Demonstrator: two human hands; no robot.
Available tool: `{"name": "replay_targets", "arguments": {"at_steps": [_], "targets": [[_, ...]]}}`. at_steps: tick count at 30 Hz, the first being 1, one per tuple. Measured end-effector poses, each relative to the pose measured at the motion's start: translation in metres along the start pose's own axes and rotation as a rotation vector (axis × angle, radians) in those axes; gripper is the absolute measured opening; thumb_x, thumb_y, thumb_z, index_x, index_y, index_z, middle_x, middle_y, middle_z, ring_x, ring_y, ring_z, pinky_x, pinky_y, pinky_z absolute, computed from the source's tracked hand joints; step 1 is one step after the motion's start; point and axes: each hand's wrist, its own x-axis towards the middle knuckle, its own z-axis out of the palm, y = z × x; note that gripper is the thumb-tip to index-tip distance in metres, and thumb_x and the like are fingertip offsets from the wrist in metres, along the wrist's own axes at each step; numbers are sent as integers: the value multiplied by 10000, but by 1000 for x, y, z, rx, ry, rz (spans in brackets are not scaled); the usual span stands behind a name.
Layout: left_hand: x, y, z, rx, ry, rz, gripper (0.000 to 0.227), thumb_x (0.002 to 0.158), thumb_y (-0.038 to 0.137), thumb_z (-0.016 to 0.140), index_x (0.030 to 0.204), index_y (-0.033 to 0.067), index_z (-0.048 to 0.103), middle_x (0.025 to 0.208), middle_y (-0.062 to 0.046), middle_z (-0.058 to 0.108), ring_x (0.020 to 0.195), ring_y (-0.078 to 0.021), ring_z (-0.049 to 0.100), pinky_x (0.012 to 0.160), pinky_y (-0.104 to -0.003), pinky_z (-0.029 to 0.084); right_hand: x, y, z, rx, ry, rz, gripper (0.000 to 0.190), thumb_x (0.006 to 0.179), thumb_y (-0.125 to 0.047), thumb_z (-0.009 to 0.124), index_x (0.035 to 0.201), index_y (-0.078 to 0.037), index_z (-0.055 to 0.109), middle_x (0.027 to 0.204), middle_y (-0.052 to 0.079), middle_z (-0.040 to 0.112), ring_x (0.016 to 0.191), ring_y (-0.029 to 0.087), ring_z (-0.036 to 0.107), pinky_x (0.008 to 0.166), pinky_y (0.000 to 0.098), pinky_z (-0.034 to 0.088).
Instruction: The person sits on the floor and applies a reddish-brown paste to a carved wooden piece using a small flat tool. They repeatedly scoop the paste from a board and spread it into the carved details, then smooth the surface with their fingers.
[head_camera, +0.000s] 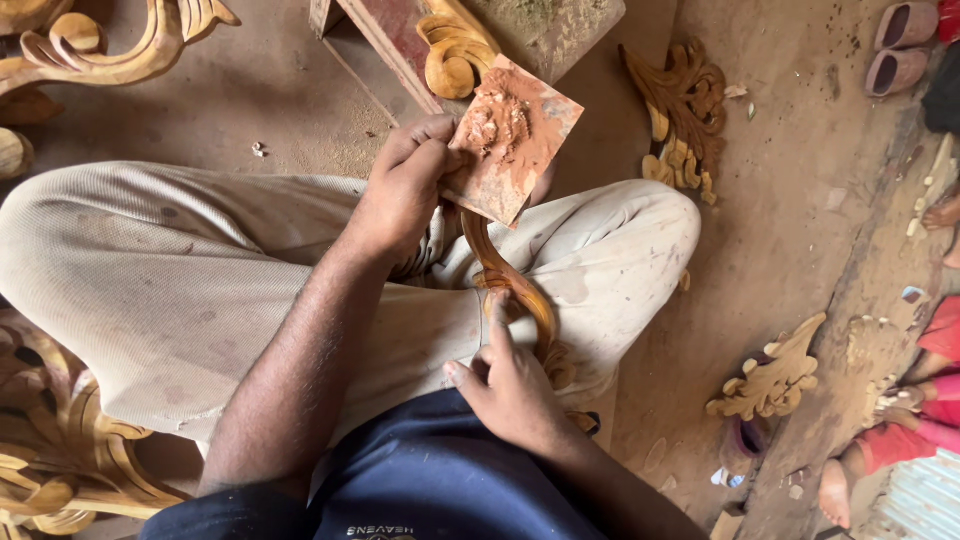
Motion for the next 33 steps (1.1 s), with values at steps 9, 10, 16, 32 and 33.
{"name": "replay_targets", "arguments": {"at_steps": [9, 10, 16, 32, 33], "targets": [[-3, 7, 0, 23, 51, -82, 176, 981, 95, 430, 848, 69, 543, 717, 20, 492, 615, -93, 472, 521, -274, 426, -24, 3, 0, 392, 41, -71, 971, 920, -158, 694, 1607, 55, 41, 666, 73, 661, 563, 138, 639, 569, 298, 547], [-2, 9, 0, 35, 54, -92, 184, 983, 102, 422, 839, 73, 533, 707, 19, 495, 599, -95, 479, 507, -276, 437, -24, 4, -4, 461, 38, -5, 964, 926, -155, 678, 1615, 38, 32, 649, 73, 644, 540, 134, 623, 539, 296, 539], [-1, 12, 2, 34, 62, -87, 196, 981, 94, 416, 893, 48, 585, 728, 10, 522, 618, -90, 492, 524, -271, 445, -12, 14, -23, 32, 323, -112, 699, 910, -165, 737, 1499, 19, 409, 746, 59, 676, 654, 163, 668, 650, 310, 564], [1, 5, -3, 32, 41, -55, 168, 982, 97, 437, 874, 61, 561, 724, 19, 502, 617, -88, 478, 516, -272, 432, 9, 19, -28, -114, 271, -199, 379, 909, -187, 765, 1219, -48, 597, 758, 59, 668, 676, 177, 681, 616, 338, 545], [1, 6, -3, 38, 43, -51, 171, 983, 103, 433, 878, 61, 562, 720, 20, 501, 613, -89, 480, 512, -271, 432, 10, 21, -28, -103, 259, -249, 348, 917, -183, 771, 1196, -50, 610, 818, 58, 683, 708, 160, 690, 614, 320, 556]]}}
